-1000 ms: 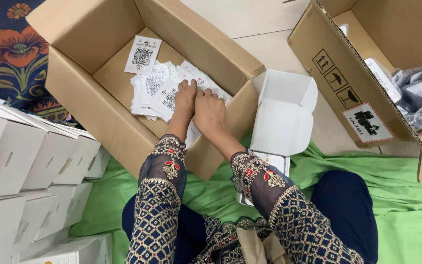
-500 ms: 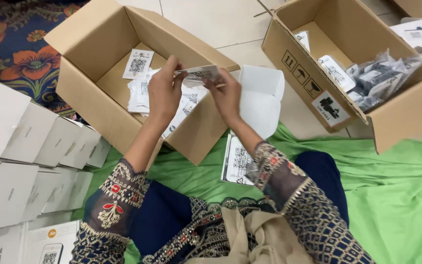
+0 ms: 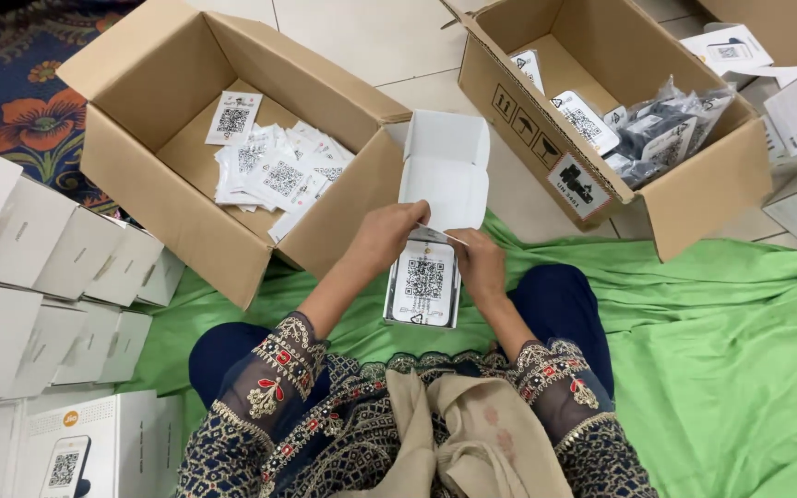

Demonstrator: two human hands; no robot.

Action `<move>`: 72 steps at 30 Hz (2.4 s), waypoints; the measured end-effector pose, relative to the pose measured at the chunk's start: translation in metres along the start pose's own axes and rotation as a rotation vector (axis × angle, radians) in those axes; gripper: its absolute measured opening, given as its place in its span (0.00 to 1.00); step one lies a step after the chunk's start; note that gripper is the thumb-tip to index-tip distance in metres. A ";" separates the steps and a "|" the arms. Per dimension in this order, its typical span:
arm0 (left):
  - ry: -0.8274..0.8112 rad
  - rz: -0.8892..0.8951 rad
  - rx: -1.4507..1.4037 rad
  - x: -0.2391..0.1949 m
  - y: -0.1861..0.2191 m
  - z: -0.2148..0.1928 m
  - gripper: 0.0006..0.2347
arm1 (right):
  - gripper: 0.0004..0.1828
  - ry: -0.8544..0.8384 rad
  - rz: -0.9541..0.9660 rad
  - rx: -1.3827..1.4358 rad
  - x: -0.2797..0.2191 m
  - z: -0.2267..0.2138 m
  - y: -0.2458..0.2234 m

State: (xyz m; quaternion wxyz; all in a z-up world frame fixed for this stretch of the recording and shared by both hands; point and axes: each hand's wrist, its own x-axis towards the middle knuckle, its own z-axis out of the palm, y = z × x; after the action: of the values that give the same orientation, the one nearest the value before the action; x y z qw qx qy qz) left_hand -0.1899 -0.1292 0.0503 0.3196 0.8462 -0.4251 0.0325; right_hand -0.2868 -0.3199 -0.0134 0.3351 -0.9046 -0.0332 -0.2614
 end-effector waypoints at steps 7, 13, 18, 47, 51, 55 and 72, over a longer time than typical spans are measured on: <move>-0.030 -0.055 0.011 -0.003 -0.001 0.003 0.06 | 0.06 0.040 0.051 -0.005 -0.015 0.006 0.012; -0.023 -0.073 0.015 0.002 0.003 0.008 0.07 | 0.10 0.049 0.108 -0.045 -0.017 0.009 0.021; -0.045 -0.048 0.120 -0.001 -0.017 0.029 0.08 | 0.07 0.043 0.133 -0.053 -0.017 0.015 0.021; -0.109 -0.034 0.309 0.016 -0.019 0.051 0.07 | 0.08 0.077 0.124 -0.112 -0.011 0.002 0.006; -0.084 -0.061 0.241 0.015 -0.012 0.039 0.04 | 0.07 0.114 0.069 -0.152 -0.012 0.001 0.003; -0.127 -0.100 0.260 0.010 -0.021 0.047 0.05 | 0.09 0.097 0.075 -0.137 -0.010 0.004 0.003; -0.051 -0.101 0.199 0.009 -0.038 0.063 0.04 | 0.04 0.076 0.116 -0.181 -0.018 0.007 0.008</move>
State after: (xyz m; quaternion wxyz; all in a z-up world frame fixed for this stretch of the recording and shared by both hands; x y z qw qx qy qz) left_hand -0.1694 -0.1544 -0.0160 0.2246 0.8947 -0.3844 0.0369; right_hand -0.2969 -0.3197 -0.0314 0.2675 -0.9210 0.0558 -0.2776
